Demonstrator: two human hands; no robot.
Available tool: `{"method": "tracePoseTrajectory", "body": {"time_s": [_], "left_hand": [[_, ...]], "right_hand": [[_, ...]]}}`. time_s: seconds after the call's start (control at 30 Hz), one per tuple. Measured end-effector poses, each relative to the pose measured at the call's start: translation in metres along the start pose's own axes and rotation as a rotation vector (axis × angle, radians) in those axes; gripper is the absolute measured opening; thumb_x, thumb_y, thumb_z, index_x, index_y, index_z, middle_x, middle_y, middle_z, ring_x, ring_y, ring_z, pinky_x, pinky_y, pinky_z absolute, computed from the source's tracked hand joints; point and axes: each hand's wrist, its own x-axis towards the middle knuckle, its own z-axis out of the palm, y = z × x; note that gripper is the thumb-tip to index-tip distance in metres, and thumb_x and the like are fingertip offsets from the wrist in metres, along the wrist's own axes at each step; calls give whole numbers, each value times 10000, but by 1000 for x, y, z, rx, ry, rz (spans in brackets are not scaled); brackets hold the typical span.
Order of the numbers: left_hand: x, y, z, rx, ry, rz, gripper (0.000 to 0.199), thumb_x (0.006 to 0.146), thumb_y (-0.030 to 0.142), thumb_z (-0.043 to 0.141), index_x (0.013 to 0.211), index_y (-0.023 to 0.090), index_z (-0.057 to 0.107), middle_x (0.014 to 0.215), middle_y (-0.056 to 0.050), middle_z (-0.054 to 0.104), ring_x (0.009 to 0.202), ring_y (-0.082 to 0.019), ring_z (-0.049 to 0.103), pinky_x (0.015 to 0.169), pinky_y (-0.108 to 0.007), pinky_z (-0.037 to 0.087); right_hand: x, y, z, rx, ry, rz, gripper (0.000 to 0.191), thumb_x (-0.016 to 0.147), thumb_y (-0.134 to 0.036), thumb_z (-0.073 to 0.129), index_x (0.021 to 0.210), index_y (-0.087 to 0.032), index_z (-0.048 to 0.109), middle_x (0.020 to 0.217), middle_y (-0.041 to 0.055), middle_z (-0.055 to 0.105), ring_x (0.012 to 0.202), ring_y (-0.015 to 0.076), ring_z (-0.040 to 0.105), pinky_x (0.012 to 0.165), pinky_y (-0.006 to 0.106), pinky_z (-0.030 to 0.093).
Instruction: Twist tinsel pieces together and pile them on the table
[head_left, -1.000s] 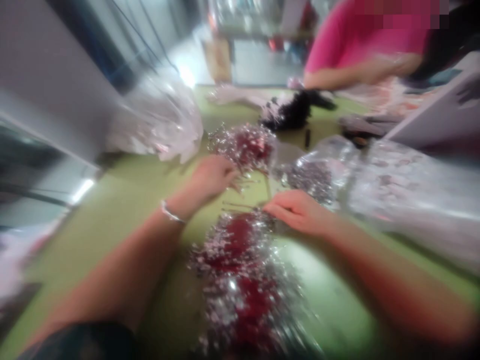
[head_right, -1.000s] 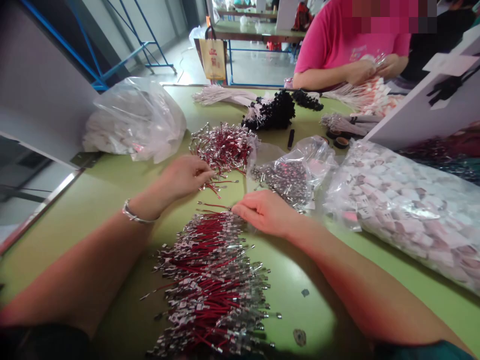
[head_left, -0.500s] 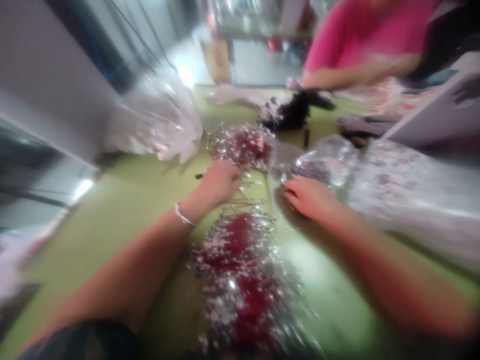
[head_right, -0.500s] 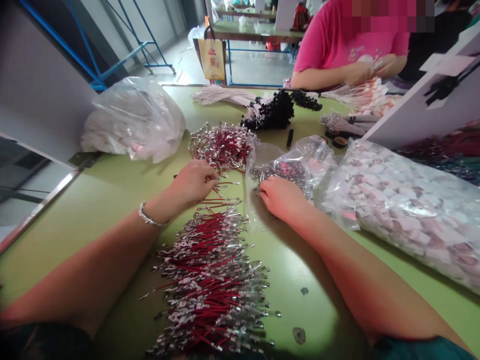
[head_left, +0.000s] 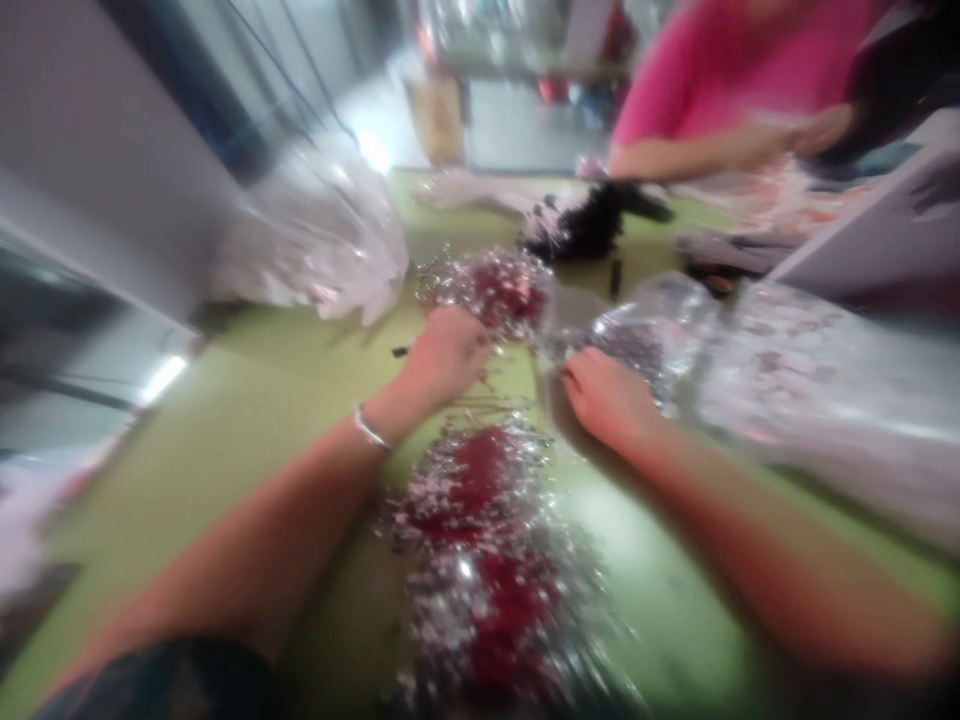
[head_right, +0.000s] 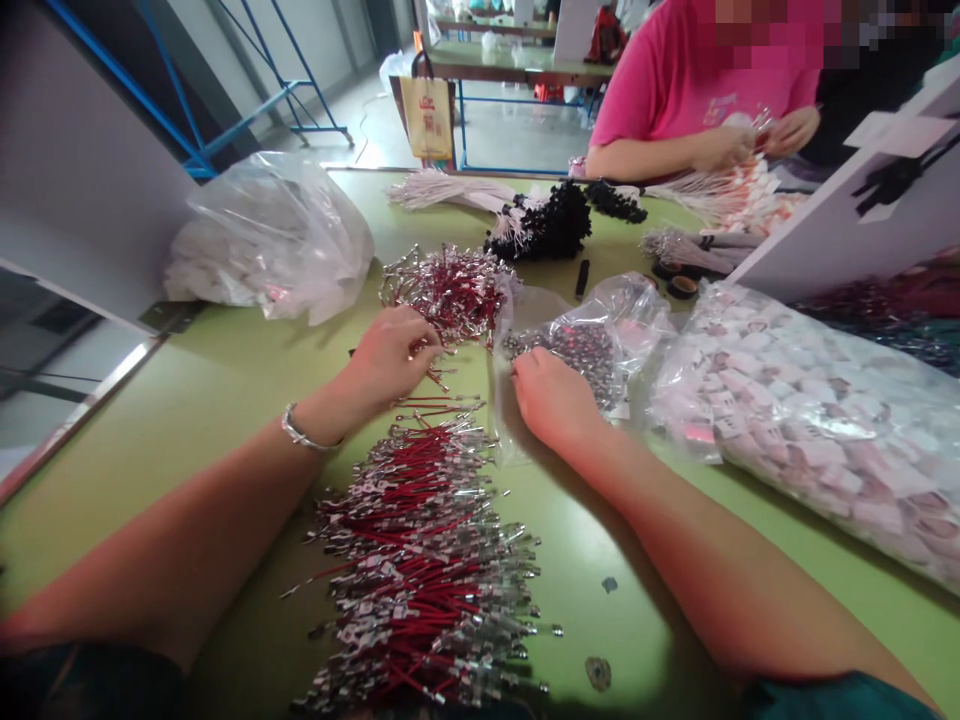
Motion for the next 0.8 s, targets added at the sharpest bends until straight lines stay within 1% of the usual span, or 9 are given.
{"method": "tracePoseTrajectory", "body": {"time_s": [0.1,0.27,0.33,0.4,0.5,0.57,0.67,0.73,0.8], "left_hand": [[-1,7,-12,-86,34,-120,128,865,228,523,801,166,616,759,-44,629,681,-146,524,671,-317,434],[-12,32,-19,-282,-14,-11,120,805,197,582,750,167,684,745,-24,684,672,-121,566,640,-276,440],[-17,44,-18,-473,-30,-28,96,789,233,631,761,169,695,730,-19,688,638,-106,569,596,-251,443],[-21,52,-17,-695,-81,-103,156,797,321,668,790,168,698,674,-13,670,567,-90,555,537,-231,439],[-24,55,-15,-923,-153,-171,234,819,408,667,812,177,698,643,-5,651,526,-82,543,507,-229,449],[-24,52,-13,-938,-112,-146,211,829,389,661,791,185,697,731,-16,675,621,-97,587,580,-244,487],[-22,48,-11,-828,-54,-113,229,883,363,597,772,184,687,836,-32,691,768,-123,623,707,-275,511],[-22,47,-8,-747,-93,-105,267,932,353,514,803,181,672,792,-31,678,717,-118,610,670,-274,503],[-23,48,-5,-653,-134,-65,268,958,322,451,855,182,655,761,-23,656,643,-104,572,603,-262,472]], "right_hand": [[-3,-1,-10,176,66,124,191,933,-266,427,959,-185,597,798,76,667,655,197,572,580,312,347],[-10,-10,-21,581,251,-21,141,920,-284,474,912,-205,590,790,29,659,681,157,573,667,289,418],[-12,-15,-19,690,245,-69,128,913,-290,498,889,-209,593,771,13,657,678,149,574,655,280,425],[-14,-20,-16,764,205,-102,117,905,-279,513,863,-207,596,765,9,664,684,147,582,651,278,433],[-16,-25,-12,817,156,-142,128,910,-256,499,873,-205,610,814,16,687,721,151,604,684,290,453],[-16,-24,-13,813,176,-133,129,910,-259,505,885,-207,620,829,17,691,730,153,608,691,294,458],[-14,-19,-19,782,278,-18,100,891,-256,540,863,-212,626,769,4,673,685,148,592,659,287,452],[-13,-16,-26,761,338,45,90,885,-254,554,857,-216,631,740,-5,661,666,144,585,648,283,447],[-13,-15,-31,731,377,40,96,892,-261,558,865,-219,639,752,-4,665,680,143,591,656,284,448]]}}
